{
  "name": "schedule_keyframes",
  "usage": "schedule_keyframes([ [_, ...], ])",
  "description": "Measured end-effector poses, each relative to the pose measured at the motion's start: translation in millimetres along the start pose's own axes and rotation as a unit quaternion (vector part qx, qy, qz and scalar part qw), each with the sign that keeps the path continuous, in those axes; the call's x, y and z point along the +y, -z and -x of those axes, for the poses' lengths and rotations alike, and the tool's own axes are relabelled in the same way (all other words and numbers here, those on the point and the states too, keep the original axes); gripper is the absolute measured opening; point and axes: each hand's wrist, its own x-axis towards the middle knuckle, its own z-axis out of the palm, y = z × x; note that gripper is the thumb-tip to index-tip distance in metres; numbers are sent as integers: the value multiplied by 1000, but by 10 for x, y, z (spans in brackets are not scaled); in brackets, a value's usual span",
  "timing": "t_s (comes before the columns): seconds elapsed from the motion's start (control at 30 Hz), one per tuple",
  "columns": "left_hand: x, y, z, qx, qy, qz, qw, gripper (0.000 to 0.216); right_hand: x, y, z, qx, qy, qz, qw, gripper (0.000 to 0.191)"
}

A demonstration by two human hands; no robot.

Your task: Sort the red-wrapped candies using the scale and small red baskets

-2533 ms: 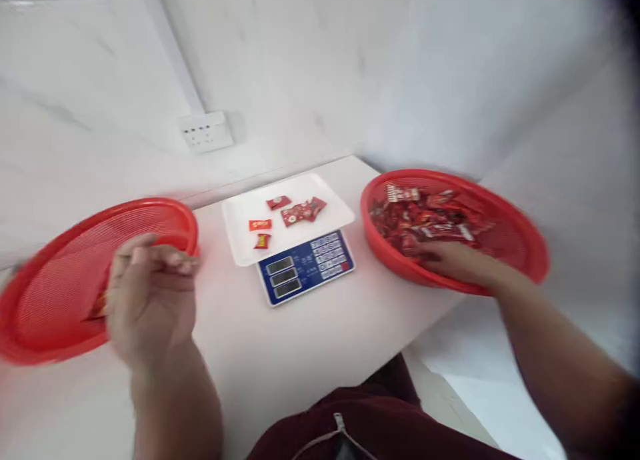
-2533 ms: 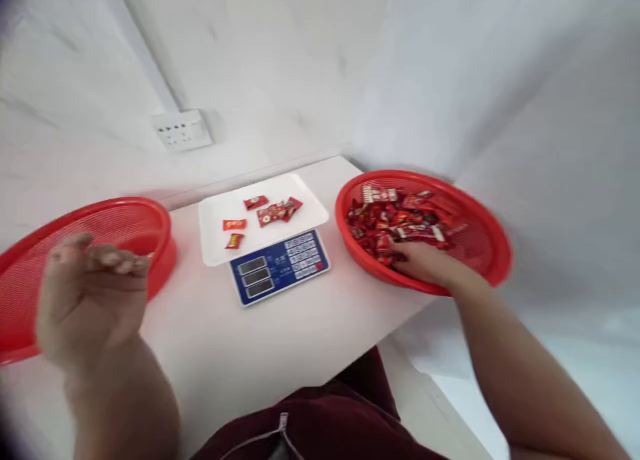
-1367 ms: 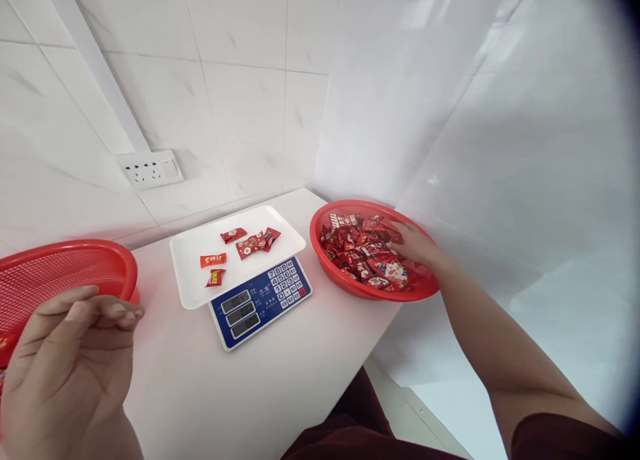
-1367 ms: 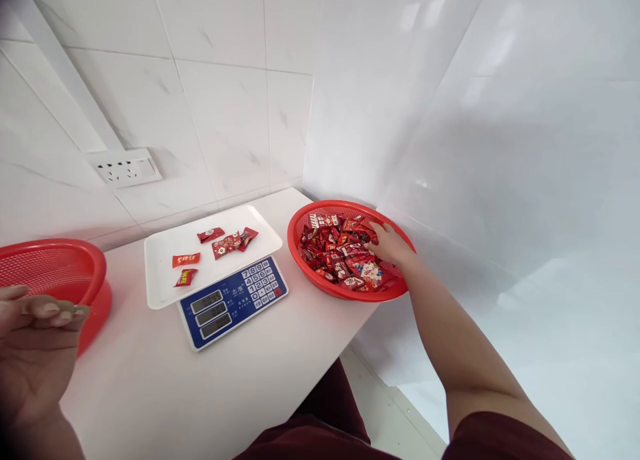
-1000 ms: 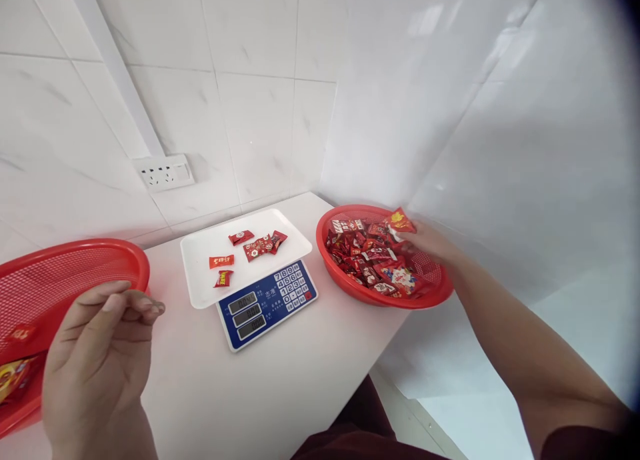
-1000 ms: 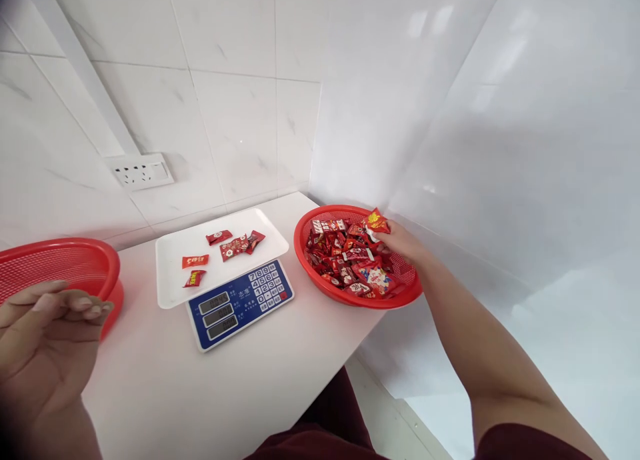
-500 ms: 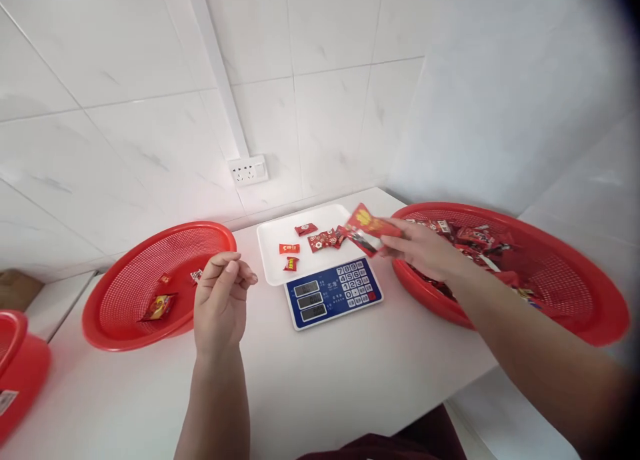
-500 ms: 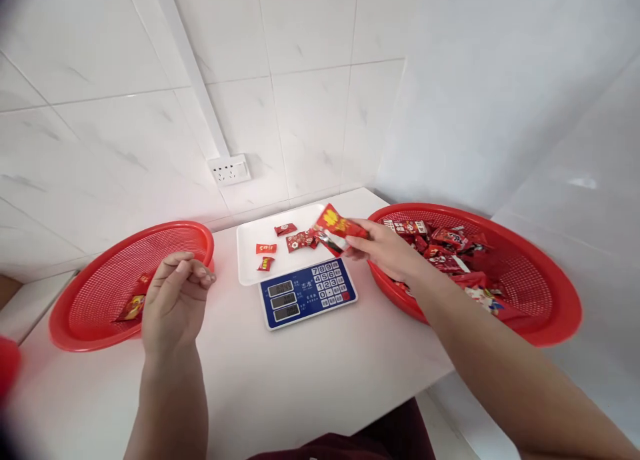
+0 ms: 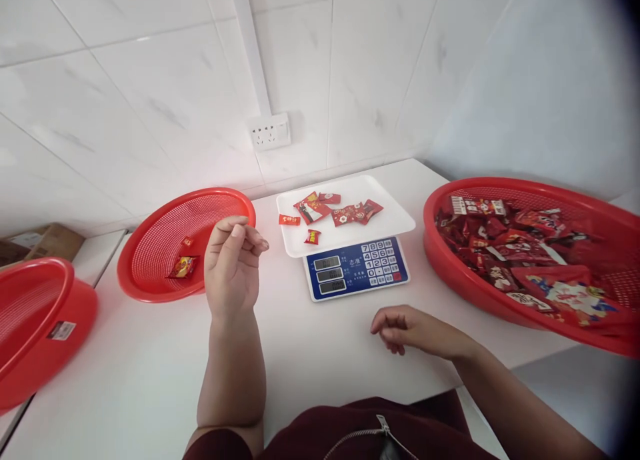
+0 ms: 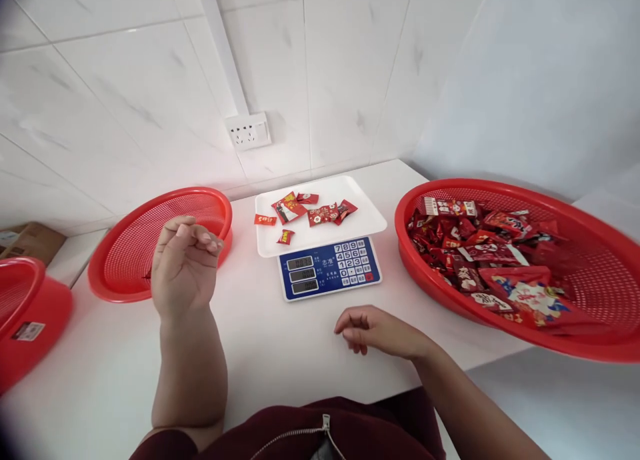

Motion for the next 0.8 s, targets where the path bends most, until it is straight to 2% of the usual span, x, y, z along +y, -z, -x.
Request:
schedule_keyframes([
  [0.07, -29, -14, -3, -3, 5, -7, 1000, 10, 144, -29, -36, -74, -16, -39, 996, 36],
  [0.13, -60, -26, -5, -8, 11, -14, 1000, 10, 237, 1, -81, -101, -13, -87, 991, 38],
  [0.3, -131, -48, -10, -23, 23, -25, 999, 10, 314, 141, -154, -97, 6, -237, 966, 37],
  [0.6, -253, -84, -21, -36, 48, -51, 997, 11, 296, 137, -148, -107, 4, -242, 964, 34],
  [0.67, -306, -72, -29, -40, 34, -96, 994, 12, 305, 137, -150, -107, 6, -242, 964, 35],
  [0.73, -380, -48, -41, -40, 7, -194, 980, 14, 317, 132, -152, -106, 11, -238, 965, 36],
  [0.8, -473, -23, -57, -53, -20, -337, 940, 16, 326, 122, -154, -105, 18, -230, 967, 36],
])
